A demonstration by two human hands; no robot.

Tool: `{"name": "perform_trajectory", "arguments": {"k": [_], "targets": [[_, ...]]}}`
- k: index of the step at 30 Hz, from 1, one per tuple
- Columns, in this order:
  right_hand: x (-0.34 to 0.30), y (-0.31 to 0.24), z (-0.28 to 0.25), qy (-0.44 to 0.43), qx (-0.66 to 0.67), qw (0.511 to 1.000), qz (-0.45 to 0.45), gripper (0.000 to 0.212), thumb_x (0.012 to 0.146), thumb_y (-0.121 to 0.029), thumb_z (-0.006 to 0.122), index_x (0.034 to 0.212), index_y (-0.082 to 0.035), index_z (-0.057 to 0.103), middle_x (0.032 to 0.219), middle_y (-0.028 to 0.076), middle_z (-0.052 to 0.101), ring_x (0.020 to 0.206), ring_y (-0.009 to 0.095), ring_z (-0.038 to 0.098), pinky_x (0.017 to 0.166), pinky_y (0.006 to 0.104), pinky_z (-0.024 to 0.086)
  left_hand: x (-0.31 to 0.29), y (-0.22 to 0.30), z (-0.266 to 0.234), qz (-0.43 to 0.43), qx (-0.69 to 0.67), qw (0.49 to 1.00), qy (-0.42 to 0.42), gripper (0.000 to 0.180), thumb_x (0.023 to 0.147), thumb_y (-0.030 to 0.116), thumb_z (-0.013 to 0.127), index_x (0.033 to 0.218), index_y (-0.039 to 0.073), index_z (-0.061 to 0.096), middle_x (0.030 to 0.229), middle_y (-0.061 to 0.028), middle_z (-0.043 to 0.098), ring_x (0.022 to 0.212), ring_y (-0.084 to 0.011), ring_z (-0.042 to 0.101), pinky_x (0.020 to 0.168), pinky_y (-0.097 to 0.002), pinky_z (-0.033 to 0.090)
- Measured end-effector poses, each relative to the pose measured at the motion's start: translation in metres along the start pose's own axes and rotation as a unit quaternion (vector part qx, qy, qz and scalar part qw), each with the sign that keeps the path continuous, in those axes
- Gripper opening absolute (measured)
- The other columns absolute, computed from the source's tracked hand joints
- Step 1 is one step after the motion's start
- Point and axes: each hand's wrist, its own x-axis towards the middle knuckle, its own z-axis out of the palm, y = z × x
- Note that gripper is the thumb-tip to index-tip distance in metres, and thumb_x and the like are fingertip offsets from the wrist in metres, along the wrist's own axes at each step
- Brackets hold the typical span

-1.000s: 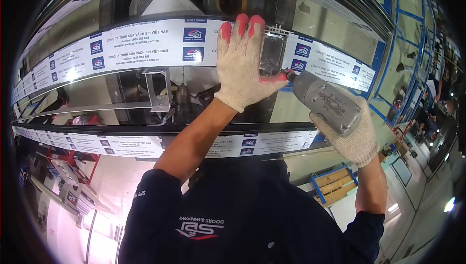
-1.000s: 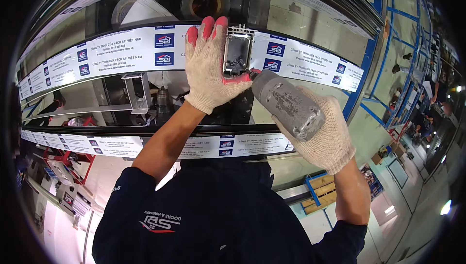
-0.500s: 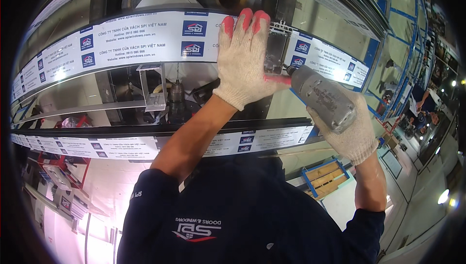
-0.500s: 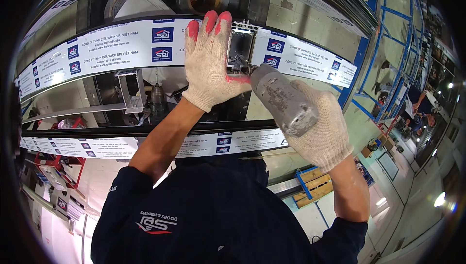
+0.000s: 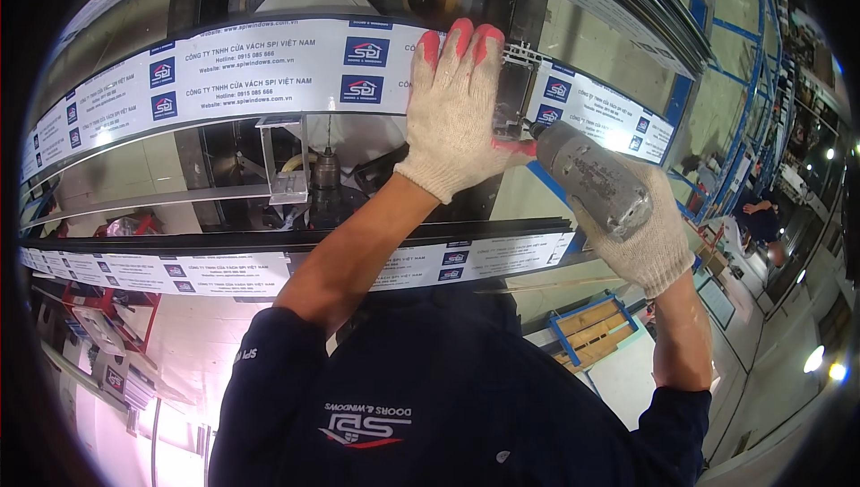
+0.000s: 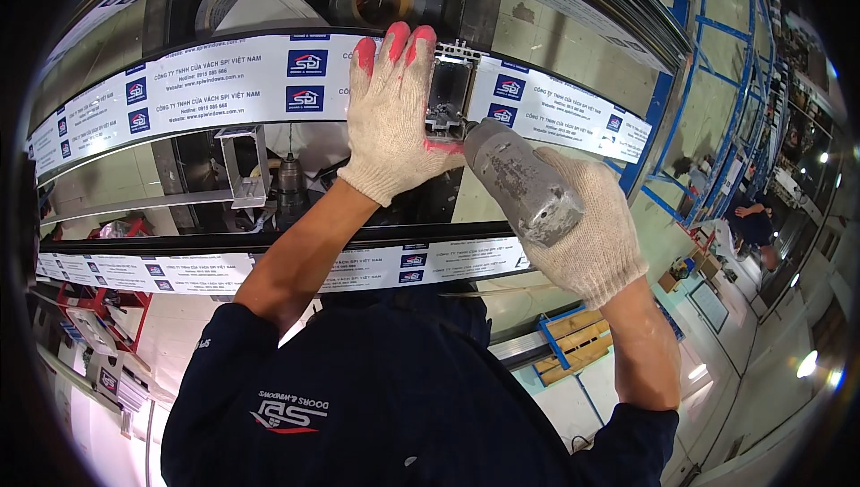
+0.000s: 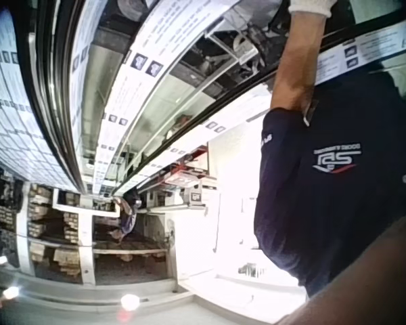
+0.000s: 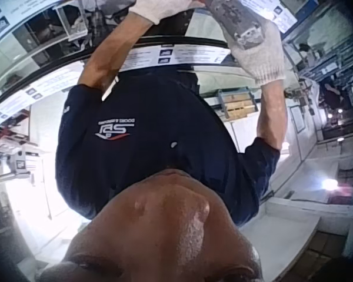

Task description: Assemble and secure metal components for window frames using pneumatic tools and drills.

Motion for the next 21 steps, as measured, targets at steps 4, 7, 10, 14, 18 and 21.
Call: {"name": "perform_trajectory", "arguments": {"k": [4, 7, 10, 14, 18, 21], "targets": [[0.002, -0.008, -0.003, -0.034, 0.01, 0.998, 0.047, 0.06, 0.083, -0.026, 0.094, 0.129, 0.002, 0.069, 0.117, 0.018, 0.072, 0.107, 0.033, 0.07, 0.098, 0.0439, 0.055, 0.0, -0.001, -0.002, 0.0, 0.001, 1.0, -0.015, 0.139, 0.069, 0.075, 0.087, 0.166, -0.008, 0.033, 0.169, -0.0229, 0.043, 0.164, -0.0399, 0.03, 0.135, -0.0636, 0.013], [0.003, -0.007, -0.003, -0.015, 0.004, 0.999, 0.028, 0.055, 0.085, -0.026, 0.093, 0.127, 0.002, 0.071, 0.114, 0.018, 0.073, 0.105, 0.033, 0.07, 0.098, 0.0435, 0.055, 0.0, -0.003, -0.001, 0.001, -0.001, 1.0, -0.014, 0.14, 0.07, 0.077, 0.085, 0.167, -0.008, 0.032, 0.17, -0.0227, 0.042, 0.164, -0.0397, 0.029, 0.135, -0.0632, 0.012], [0.0, -0.004, 0.0, 0.008, 0.023, 1.0, 0.016, 0.053, 0.086, -0.026, 0.093, 0.126, 0.001, 0.072, 0.114, 0.017, 0.073, 0.104, 0.033, 0.07, 0.097, 0.0429, 0.055, 0.0, -0.003, -0.001, 0.004, -0.001, 1.0, -0.015, 0.14, 0.07, 0.079, 0.083, 0.167, -0.008, 0.031, 0.17, -0.0227, 0.042, 0.164, -0.0395, 0.029, 0.135, -0.0629, 0.011], [-0.002, -0.003, -0.002, 0.031, -0.012, 0.999, -0.016, 0.052, 0.086, -0.027, 0.093, 0.125, 0.001, 0.074, 0.114, 0.017, 0.073, 0.105, 0.032, 0.071, 0.095, 0.0421, 0.056, -0.001, -0.004, 0.0, 0.012, -0.007, 1.0, -0.012, 0.141, 0.071, 0.08, 0.082, 0.167, -0.009, 0.031, 0.171, -0.0231, 0.041, 0.165, -0.0397, 0.028, 0.135, -0.0629, 0.011], [-0.002, -0.01, -0.005, 0.053, -0.038, 0.997, -0.029, 0.051, 0.085, -0.026, 0.094, 0.124, 0.001, 0.074, 0.112, 0.018, 0.074, 0.104, 0.031, 0.071, 0.094, 0.0421, 0.055, -0.001, -0.003, 0.0, 0.008, 0.003, 1.0, -0.014, 0.141, 0.071, 0.081, 0.082, 0.167, -0.009, 0.03, 0.171, -0.0232, 0.041, 0.164, -0.0395, 0.028, 0.135, -0.0629, 0.011], [0.006, -0.02, -0.012, -0.035, 0.062, 0.995, 0.071, 0.049, 0.086, -0.027, 0.093, 0.122, 0.0, 0.075, 0.109, 0.017, 0.076, 0.101, 0.032, 0.072, 0.093, 0.0425, 0.055, -0.002, -0.004, -0.004, 0.012, -0.009, 1.0, -0.007, 0.144, 0.068, 0.078, 0.086, 0.167, -0.01, 0.028, 0.17, -0.024, 0.041, 0.164, -0.0412, 0.029, 0.135, -0.063, 0.011]]}}
